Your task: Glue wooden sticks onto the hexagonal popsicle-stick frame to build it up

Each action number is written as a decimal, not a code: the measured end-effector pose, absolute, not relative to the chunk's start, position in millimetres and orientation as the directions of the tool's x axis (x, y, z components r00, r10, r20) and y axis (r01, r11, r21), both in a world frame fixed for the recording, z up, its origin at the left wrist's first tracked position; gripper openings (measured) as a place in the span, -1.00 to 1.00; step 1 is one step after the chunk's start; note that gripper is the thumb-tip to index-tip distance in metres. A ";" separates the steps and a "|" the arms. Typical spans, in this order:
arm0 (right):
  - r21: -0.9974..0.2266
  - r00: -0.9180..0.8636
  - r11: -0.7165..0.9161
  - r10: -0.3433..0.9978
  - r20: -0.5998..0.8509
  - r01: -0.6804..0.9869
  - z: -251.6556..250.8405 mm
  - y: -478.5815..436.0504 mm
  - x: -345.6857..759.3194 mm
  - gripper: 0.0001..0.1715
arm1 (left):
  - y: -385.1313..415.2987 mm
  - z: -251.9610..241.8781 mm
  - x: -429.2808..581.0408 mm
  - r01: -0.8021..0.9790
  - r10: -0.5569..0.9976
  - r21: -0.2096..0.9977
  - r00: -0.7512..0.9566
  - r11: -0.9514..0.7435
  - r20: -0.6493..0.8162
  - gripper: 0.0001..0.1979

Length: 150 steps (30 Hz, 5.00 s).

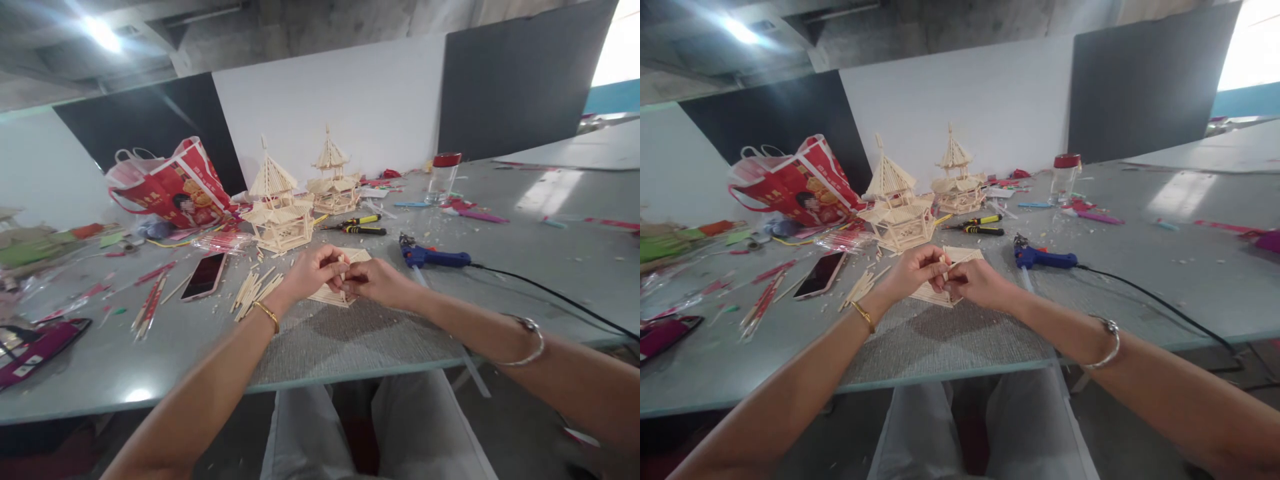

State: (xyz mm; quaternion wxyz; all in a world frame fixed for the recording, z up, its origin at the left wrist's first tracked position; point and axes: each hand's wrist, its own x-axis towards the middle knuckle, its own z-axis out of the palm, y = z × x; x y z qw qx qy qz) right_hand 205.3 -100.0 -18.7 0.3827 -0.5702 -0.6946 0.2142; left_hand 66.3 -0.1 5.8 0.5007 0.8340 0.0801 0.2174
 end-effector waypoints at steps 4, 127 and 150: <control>-0.738 -0.094 0.280 0.954 0.284 0.614 -18.5 -99.8 206.6 -0.83 | -0.2 6.3 65.4 -0.078 0.344 0.873 0.899 -0.481 0.270 -0.72; -0.556 0.296 -0.077 0.902 0.314 0.827 6.4 -147.2 227.0 -0.67 | -8.3 5.6 67.9 -0.104 0.502 0.887 0.791 -0.450 0.348 -0.67; -0.778 -0.039 0.161 0.984 0.173 0.607 -0.9 -113.5 255.2 -0.54 | -9.6 6.7 76.4 -0.027 0.495 0.770 0.751 -0.638 0.437 -0.66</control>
